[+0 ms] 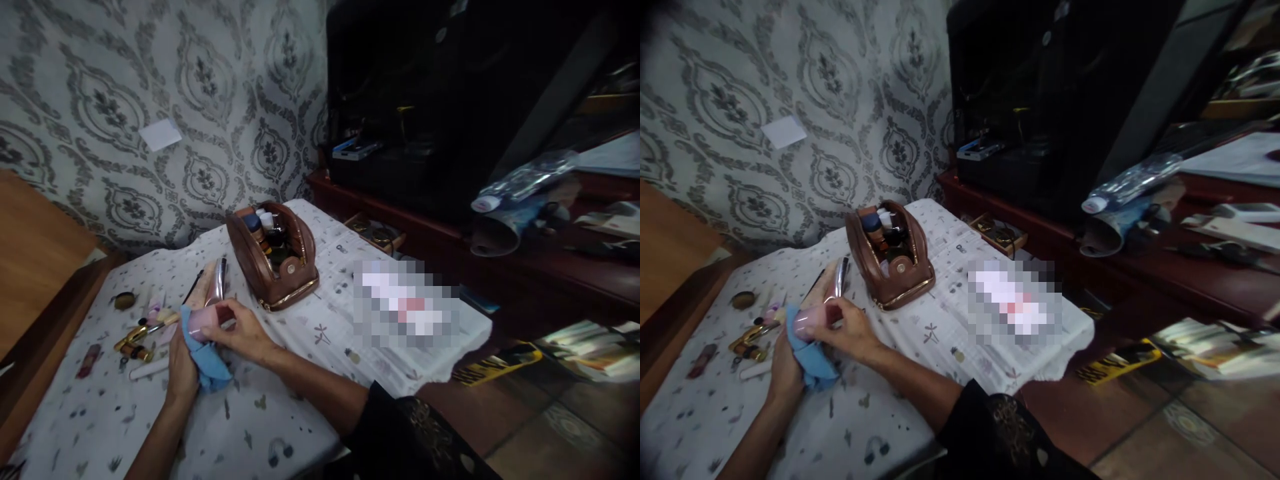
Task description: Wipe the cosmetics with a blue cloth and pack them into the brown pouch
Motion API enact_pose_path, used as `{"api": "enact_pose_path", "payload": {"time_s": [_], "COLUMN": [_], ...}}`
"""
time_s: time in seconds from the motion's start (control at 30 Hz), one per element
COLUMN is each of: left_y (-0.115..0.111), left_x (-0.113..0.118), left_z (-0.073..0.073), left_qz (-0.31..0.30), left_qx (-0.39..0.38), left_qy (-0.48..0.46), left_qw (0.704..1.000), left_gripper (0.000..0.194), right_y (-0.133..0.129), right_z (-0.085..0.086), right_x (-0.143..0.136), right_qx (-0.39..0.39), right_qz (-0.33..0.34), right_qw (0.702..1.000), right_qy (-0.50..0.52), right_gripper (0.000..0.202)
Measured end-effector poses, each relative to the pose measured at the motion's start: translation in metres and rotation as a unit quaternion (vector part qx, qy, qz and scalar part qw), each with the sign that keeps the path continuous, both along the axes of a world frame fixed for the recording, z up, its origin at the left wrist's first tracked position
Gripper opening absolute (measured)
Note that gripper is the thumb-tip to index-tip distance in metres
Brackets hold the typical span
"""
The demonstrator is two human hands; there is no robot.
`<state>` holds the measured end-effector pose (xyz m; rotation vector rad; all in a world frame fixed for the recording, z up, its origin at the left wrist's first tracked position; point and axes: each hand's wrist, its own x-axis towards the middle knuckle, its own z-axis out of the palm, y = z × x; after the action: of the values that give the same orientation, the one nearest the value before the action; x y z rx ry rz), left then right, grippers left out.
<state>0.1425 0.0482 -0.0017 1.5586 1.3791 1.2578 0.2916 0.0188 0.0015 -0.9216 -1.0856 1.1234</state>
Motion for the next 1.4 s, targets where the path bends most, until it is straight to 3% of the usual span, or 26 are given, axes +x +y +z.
{"api": "enact_pose_path", "payload": {"time_s": [0.1,0.33,0.47,0.67,0.87,1.13,1.27,1.4], "left_y": [-0.002,-0.008,-0.011,-0.008,-0.006,0.003,0.011,0.012], "left_x": [0.001,0.009,0.010,0.005,0.002,-0.002,-0.012,-0.018], "left_z": [0.001,0.008,0.010,0.002,-0.008,0.004,-0.001,-0.008], "left_qz": [0.015,-0.020,-0.015,0.021,-0.009,-0.041,-0.001,0.016], "left_qx": [0.030,0.043,0.020,0.006,-0.001,-0.010,-0.045,-0.075], "left_qy": [-0.017,-0.013,-0.006,0.008,0.023,-0.064,-0.143,-0.203], "left_qw": [0.999,0.999,1.000,1.000,1.000,0.997,0.989,0.976], "left_gripper": [0.048,0.046,0.051,0.064,0.061,0.052,0.045,0.036], "right_y": [0.002,0.004,0.003,0.003,0.001,-0.003,-0.001,0.002], "right_z": [-0.002,-0.002,-0.001,-0.002,-0.005,-0.005,-0.006,-0.005], "right_x": [-0.001,-0.002,-0.001,0.004,0.005,0.005,0.006,0.009], "right_qx": [-0.027,-0.105,-0.096,-0.015,0.090,0.181,0.222,0.237], "right_qz": [0.028,0.082,0.077,0.025,-0.031,0.024,0.056,0.082], "right_qw": [0.998,0.973,0.971,0.999,0.982,0.955,0.937,0.943], "right_qy": [0.045,0.187,0.202,0.031,-0.164,-0.234,-0.264,-0.220], "right_gripper": [0.058,0.057,0.058,0.060,0.059,0.064,0.059,0.064]}}
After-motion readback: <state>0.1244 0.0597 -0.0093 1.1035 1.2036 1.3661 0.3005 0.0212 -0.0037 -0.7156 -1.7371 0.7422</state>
